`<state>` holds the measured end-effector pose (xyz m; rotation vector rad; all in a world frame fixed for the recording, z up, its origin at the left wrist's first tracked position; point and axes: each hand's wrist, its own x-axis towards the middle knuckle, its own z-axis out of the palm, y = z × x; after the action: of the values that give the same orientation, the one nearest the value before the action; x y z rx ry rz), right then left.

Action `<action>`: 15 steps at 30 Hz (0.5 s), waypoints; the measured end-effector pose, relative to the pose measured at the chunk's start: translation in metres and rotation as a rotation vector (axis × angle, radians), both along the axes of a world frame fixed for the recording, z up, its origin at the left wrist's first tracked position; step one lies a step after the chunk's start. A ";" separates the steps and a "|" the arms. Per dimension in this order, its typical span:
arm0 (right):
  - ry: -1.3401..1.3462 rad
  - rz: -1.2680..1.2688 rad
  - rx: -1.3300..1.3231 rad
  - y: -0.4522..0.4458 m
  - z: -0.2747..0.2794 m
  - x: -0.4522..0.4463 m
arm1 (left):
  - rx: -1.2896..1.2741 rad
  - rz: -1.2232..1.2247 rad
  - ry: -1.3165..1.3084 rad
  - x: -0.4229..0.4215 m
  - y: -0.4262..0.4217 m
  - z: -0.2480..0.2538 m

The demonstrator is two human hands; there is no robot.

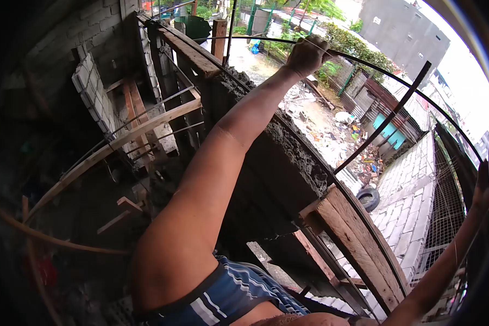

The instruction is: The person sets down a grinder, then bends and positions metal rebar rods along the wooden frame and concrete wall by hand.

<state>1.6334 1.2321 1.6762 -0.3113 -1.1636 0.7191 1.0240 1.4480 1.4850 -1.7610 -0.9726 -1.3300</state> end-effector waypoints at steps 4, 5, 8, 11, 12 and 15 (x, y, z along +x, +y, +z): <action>0.118 -0.359 -0.193 0.014 0.003 -0.055 | 0.085 0.073 -0.090 -0.021 0.002 0.002; 0.103 -0.269 -0.174 0.022 0.004 -0.053 | 0.245 0.152 -0.376 -0.017 0.005 0.002; 0.075 -0.085 -0.164 0.052 -0.017 -0.060 | -0.079 0.167 -1.229 0.017 0.036 0.002; 0.166 -0.025 -0.204 0.038 -0.046 -0.156 | -0.765 -1.378 -1.073 0.075 -0.071 0.032; 0.168 -0.038 -0.229 0.027 -0.058 -0.192 | -0.583 -1.367 -1.180 0.115 -0.066 0.038; 0.173 -0.087 -0.341 -0.003 -0.081 -0.258 | -0.661 -1.642 -1.670 0.102 -0.079 0.062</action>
<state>1.3756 1.2292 1.5950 -0.5711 -0.8565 0.8507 1.1264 1.3691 1.5474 -1.3347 -0.3419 -4.2579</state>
